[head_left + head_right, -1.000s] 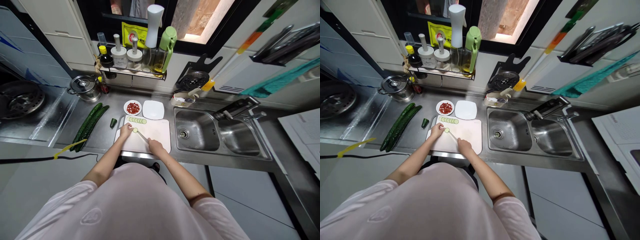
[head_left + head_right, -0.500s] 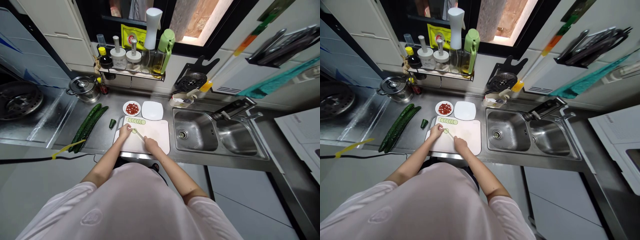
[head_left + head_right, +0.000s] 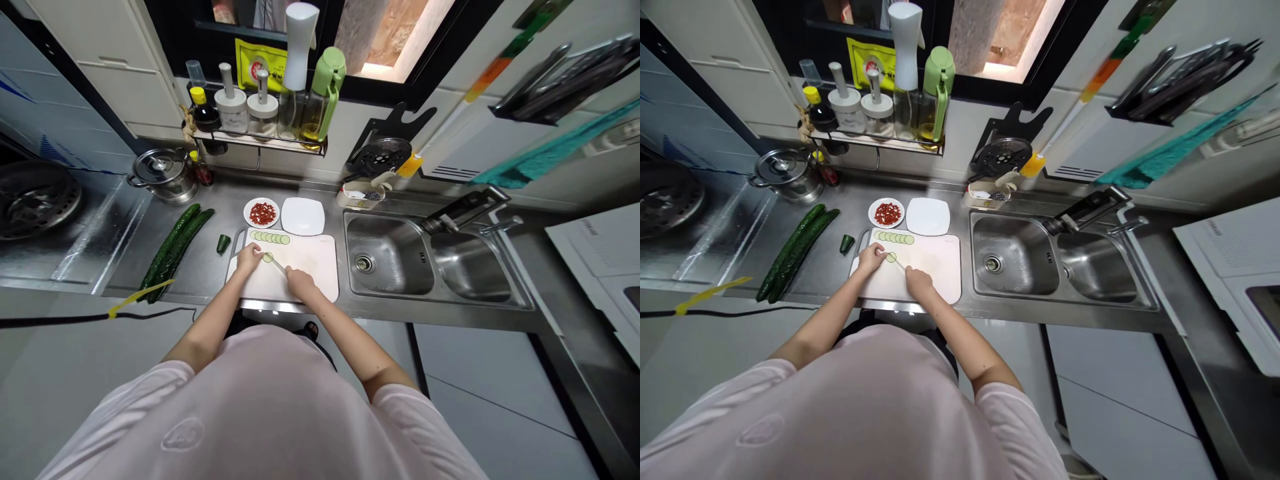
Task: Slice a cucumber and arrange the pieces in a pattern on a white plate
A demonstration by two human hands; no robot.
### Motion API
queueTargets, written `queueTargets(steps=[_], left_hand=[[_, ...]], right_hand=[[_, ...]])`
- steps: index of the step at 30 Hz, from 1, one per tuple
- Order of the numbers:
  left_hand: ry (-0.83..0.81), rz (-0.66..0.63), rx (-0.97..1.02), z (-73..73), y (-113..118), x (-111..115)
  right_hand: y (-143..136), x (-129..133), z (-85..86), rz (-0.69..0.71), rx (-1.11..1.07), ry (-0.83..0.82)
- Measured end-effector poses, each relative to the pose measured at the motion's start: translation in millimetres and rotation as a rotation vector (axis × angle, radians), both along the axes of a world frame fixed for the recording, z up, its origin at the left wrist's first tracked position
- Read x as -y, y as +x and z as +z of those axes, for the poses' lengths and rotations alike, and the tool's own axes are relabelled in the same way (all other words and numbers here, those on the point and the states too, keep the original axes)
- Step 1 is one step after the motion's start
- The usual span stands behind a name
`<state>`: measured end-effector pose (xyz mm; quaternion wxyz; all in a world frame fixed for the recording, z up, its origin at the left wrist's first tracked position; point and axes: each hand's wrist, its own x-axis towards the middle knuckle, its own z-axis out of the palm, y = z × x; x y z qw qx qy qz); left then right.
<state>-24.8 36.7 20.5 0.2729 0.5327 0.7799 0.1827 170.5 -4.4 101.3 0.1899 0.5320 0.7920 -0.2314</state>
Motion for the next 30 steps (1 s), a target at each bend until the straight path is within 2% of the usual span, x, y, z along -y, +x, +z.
queueTargets(steps=[10, 21, 26, 30], left_hand=[[0.016, 0.005, -0.007, -2.1, -0.1, -0.4], [0.004, -0.010, -0.025, 4.3, 2.1, 1.4], [0.031, -0.030, -0.037, 2.9, 2.5, 2.4], [0.092, -0.063, -0.070, 3.1, 6.3, 11.4]], right_hand=[[11.0, 5.2, 5.6, 0.001, 0.026, -0.025], [23.0, 17.5, -3.8, -0.009, 0.015, -0.028], [29.9, 23.0, -9.1, 0.002, 0.007, -0.018], [38.2, 30.0, -13.6, -0.016, -0.011, 0.021]])
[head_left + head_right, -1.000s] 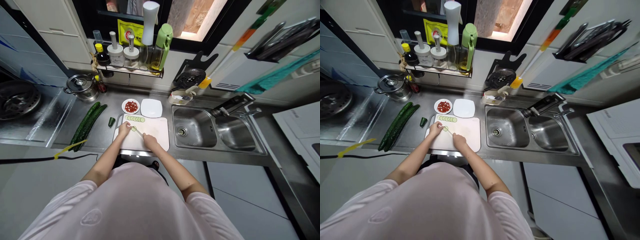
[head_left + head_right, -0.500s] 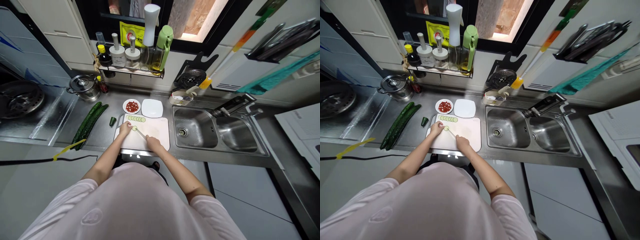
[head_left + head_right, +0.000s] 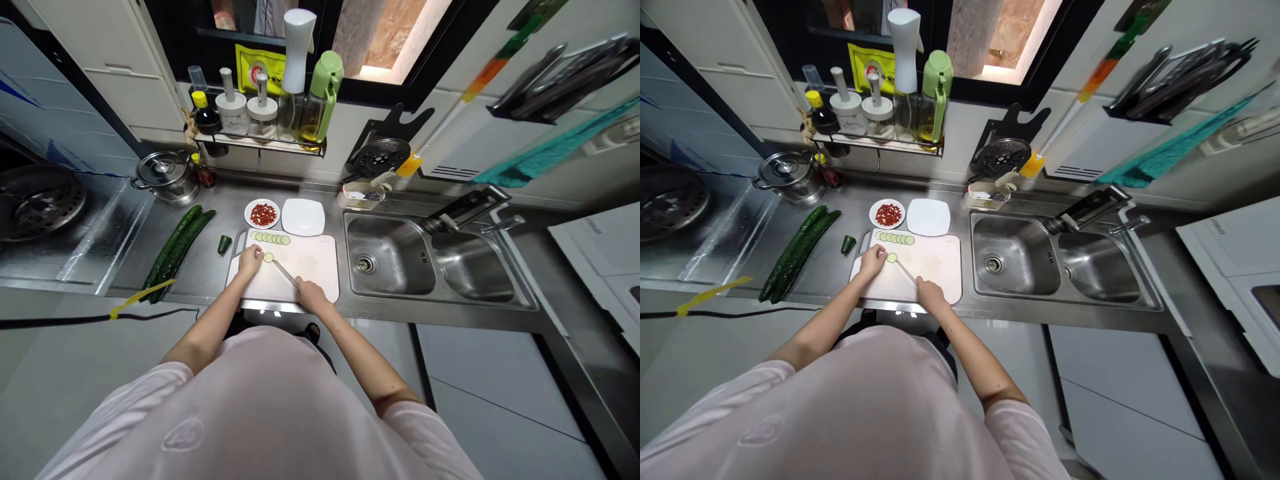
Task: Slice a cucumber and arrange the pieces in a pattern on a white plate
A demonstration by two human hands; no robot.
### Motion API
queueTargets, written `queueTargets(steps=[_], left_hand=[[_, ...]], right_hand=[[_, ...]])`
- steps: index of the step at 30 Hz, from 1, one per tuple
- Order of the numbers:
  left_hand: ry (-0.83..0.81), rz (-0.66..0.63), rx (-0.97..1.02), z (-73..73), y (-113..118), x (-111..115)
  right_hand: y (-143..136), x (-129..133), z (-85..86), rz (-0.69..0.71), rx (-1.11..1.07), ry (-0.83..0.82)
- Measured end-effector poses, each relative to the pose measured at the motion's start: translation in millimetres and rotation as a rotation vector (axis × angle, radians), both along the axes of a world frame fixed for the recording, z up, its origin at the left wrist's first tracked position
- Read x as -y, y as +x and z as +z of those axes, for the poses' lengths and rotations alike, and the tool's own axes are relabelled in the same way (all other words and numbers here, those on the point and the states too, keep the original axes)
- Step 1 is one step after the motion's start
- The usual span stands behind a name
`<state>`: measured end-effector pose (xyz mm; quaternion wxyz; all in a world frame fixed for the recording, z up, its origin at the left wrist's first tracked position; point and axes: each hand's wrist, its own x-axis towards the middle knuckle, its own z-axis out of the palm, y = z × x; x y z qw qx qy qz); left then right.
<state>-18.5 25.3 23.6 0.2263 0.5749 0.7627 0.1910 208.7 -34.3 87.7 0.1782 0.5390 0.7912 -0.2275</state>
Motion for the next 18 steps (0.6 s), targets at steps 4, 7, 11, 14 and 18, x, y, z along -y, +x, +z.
queueTargets(steps=[4, 7, 11, 14, 18], left_hand=[[0.084, -0.073, -0.031, 1.7, 6.8, 14.4], [0.089, -0.126, -0.072, 4.3, 11.7, 21.8], [0.078, -0.155, -0.082, 7.4, 15.7, 23.3], [0.053, -0.118, -0.072, 7.0, 16.5, 19.2], [0.024, -0.043, -0.019, 2.4, 15.5, 9.4]], right_hand=[[11.5, 5.3, -2.4, -0.117, -0.023, 0.056], [20.3, 4.6, -2.9, -0.262, -0.034, 0.087], [25.8, 0.4, -1.9, -0.401, -0.030, 0.089], [24.1, -1.3, -2.0, -0.441, -0.037, 0.086], [20.0, -0.7, -5.5, -0.435, -0.043, 0.082]])
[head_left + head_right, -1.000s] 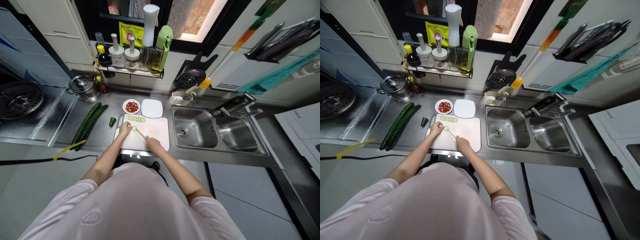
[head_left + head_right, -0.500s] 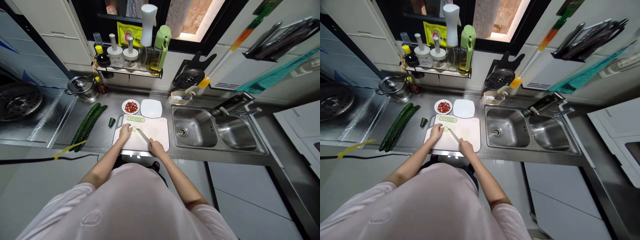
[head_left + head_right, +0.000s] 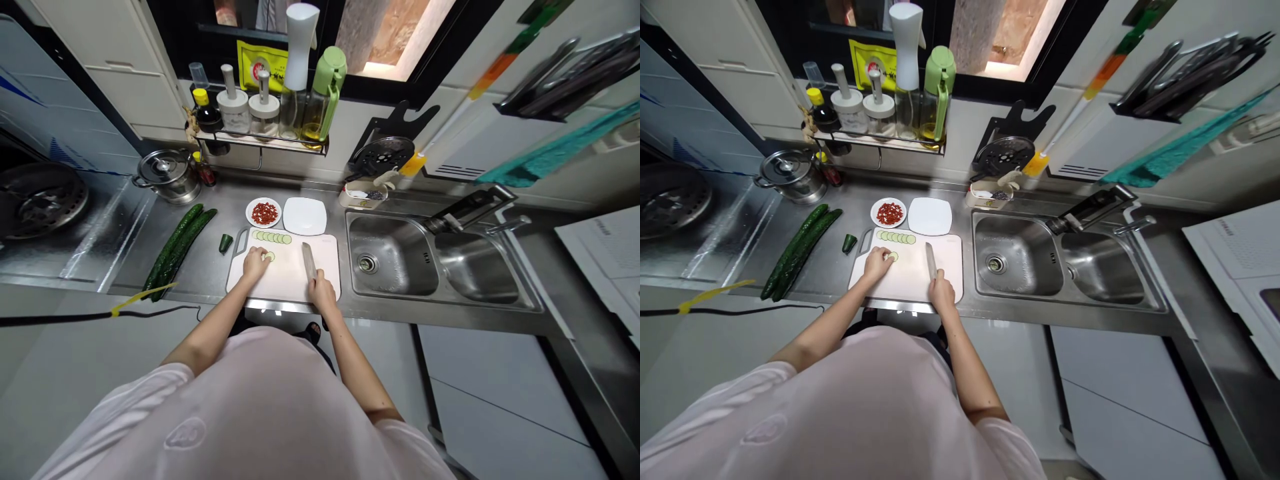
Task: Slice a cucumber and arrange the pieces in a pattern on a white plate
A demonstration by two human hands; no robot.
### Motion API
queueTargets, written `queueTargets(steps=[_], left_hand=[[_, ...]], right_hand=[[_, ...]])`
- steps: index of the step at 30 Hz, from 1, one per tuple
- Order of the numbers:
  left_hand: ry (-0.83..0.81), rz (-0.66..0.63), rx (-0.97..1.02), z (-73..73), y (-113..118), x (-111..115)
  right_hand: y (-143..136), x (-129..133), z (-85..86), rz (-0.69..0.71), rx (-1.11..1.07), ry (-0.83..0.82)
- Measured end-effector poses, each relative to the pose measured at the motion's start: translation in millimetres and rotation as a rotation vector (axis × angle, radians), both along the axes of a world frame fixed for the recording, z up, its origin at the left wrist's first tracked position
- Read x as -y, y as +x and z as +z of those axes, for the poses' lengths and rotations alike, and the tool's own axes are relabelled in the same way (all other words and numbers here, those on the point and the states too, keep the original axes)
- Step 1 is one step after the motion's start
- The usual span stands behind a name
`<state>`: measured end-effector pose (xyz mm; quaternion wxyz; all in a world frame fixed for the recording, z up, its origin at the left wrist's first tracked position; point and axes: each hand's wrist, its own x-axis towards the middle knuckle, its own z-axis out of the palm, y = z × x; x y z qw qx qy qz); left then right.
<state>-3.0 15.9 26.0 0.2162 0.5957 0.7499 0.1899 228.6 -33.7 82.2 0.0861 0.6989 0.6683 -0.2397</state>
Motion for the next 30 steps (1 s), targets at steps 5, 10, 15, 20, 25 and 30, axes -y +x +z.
queueTargets(steps=[5, 10, 15, 20, 25, 30], left_hand=[[-0.061, 0.082, 0.034, -2.7, 0.2, -8.6], [-0.079, 0.057, -0.004, 1.7, 4.4, -6.9], [-0.105, 0.028, -0.036, 4.0, 7.3, -8.8], [-0.130, 0.055, 0.019, 4.7, 6.0, -14.6], [-0.169, 0.101, 0.091, 3.3, -1.4, -21.0], [-0.238, 0.122, 0.144, -0.6, -14.8, -31.0]], right_hand=[[-0.9, 1.0, -3.5, 0.013, 0.002, 0.004], [-0.5, 0.5, -2.7, 0.022, 0.010, -0.005], [-1.7, 1.0, -4.5, 0.021, 0.016, 0.013], [-0.6, 1.1, -8.2, -0.003, 0.005, 0.020], [0.6, 1.8, -13.4, -0.012, 0.008, 0.041], [1.1, 2.2, -16.5, -0.012, 0.006, 0.057]])
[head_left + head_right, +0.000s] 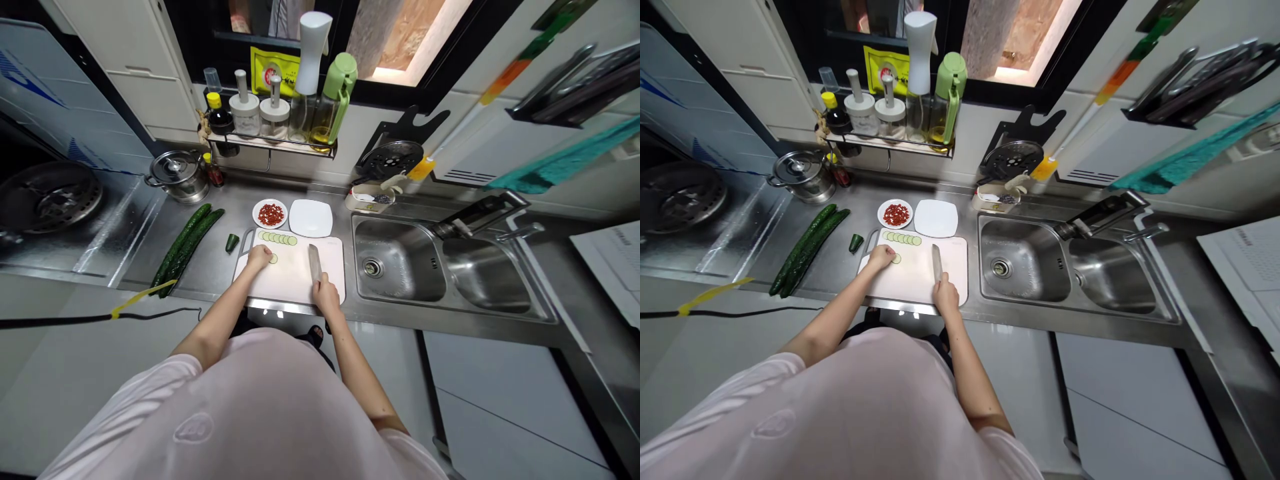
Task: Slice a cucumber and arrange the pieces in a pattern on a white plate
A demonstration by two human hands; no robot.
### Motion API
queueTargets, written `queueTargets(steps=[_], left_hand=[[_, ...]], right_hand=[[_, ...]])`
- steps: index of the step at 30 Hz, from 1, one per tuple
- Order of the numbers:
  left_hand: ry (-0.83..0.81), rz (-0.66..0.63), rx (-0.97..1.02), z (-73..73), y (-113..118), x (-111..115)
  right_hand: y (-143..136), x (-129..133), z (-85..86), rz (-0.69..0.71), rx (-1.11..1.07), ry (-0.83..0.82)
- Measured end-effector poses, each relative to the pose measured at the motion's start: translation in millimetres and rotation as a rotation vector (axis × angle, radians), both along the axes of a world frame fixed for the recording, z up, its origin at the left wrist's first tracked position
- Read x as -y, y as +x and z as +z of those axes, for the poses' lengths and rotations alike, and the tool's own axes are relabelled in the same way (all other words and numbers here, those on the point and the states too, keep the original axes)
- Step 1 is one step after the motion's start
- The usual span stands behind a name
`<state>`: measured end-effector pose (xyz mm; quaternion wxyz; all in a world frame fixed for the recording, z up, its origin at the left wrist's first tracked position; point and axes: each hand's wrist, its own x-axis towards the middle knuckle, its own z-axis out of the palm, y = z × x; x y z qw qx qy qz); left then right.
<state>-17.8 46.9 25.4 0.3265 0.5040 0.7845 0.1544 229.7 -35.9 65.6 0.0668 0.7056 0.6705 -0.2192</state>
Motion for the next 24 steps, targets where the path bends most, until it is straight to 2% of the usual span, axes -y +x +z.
queueTargets(steps=[6, 9, 16, 24], left_hand=[[0.018, 0.205, 0.125, -4.9, -17.6, -13.4], [0.058, 0.261, 0.104, -6.0, -25.4, -18.4], [0.103, 0.207, -0.109, -2.5, -35.1, -19.6], [0.134, 0.105, -0.237, 1.4, -33.1, -13.7]], right_hand=[[0.7, -1.2, 0.1, -0.007, -0.010, -0.013], [1.4, -2.2, -1.5, -0.010, -0.006, -0.008], [3.1, -3.9, -6.8, 0.001, -0.012, 0.007], [2.8, -5.3, -1.7, 0.012, -0.013, -0.021]])
